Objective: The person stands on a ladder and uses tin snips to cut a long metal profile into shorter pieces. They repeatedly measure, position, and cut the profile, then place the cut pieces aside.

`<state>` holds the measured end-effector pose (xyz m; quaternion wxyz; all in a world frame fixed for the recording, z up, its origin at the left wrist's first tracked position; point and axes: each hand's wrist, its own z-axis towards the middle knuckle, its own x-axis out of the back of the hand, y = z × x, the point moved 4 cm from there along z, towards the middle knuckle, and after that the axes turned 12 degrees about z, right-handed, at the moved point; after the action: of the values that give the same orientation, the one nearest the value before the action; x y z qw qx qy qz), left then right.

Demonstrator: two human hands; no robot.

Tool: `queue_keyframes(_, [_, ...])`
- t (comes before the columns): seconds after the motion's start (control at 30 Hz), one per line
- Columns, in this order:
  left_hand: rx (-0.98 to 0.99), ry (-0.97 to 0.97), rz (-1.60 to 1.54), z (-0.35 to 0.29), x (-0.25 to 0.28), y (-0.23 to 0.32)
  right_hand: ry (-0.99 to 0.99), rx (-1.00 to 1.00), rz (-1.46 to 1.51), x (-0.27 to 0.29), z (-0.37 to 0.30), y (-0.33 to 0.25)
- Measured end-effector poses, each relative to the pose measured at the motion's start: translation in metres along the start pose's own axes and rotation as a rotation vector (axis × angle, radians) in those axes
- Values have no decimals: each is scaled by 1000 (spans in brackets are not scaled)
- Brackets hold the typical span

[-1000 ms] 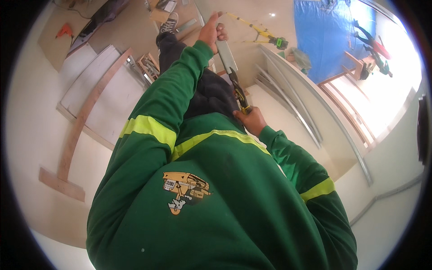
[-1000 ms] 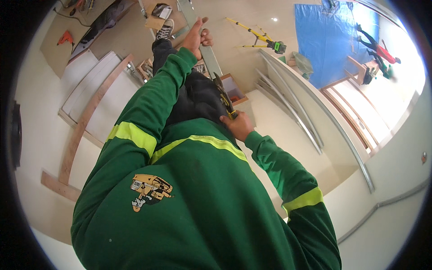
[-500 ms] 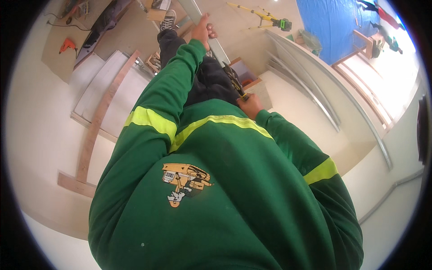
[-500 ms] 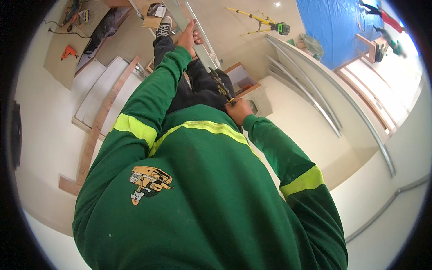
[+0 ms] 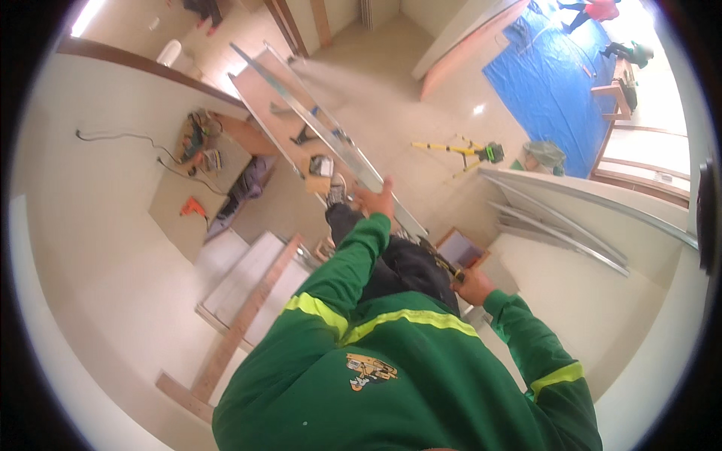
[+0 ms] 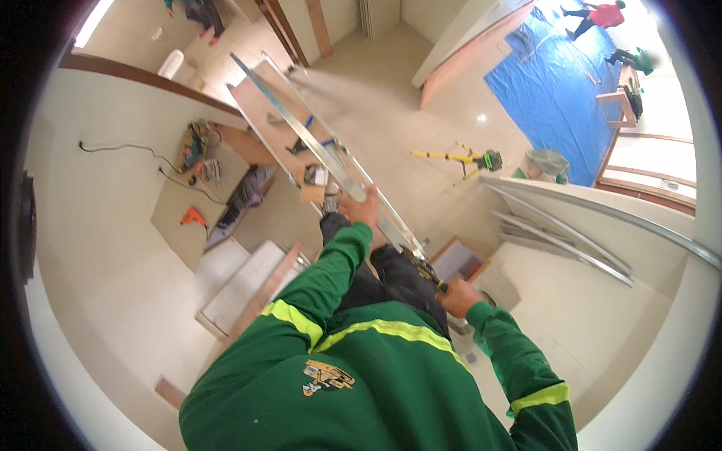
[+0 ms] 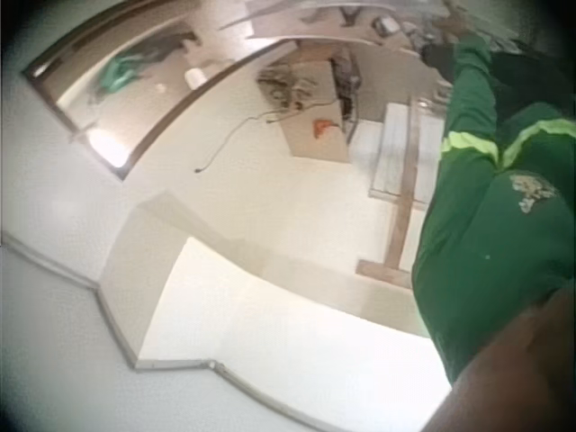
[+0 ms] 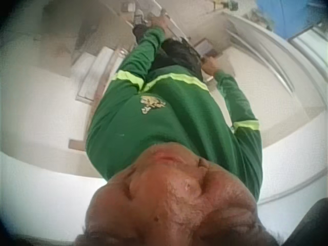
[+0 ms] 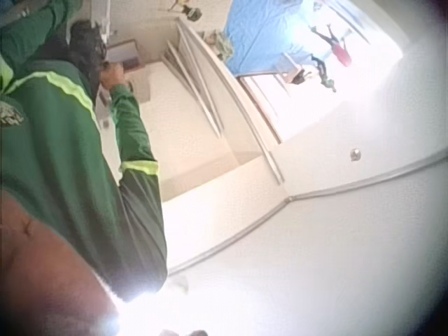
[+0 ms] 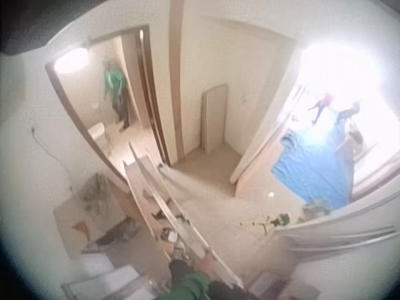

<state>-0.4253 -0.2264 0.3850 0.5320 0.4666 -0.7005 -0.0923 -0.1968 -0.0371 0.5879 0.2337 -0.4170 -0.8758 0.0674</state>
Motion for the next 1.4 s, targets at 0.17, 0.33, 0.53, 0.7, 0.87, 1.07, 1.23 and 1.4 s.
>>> queue_keyframes(0.17, [-1215, -68, 506, -9, 55, 68, -30, -19, 2, 4, 0, -2])
queue_keyframes(0.33, [-1484, -1030, 602, 1, 55, 113, 20, -28, -93, 37, -16, -18])
queue_keyframes(0.53, [-1603, -996, 530, -26, 65, 169, 188, -1, -95, 103, -88, -39])
queue_keyframes(0.7, [-1743, -935, 359, -83, 71, 220, 220, -85, 70, 151, -176, -41])
queue_keyframes(0.87, [-1758, -981, 523, -99, 108, 261, -86, -173, 624, 126, -221, 49])
queue_keyframes(1.07, [-1723, -1033, 647, -98, 122, 265, 417, -372, 409, 35, -250, 132])
queue_keyframes(1.23, [-1687, -1037, 549, -127, 133, 295, 842, -106, 1147, -78, -165, 99])
queue_keyframes(1.4, [-1676, -1037, 460, -150, 146, 332, 959, -13, 1489, -116, -100, 17])
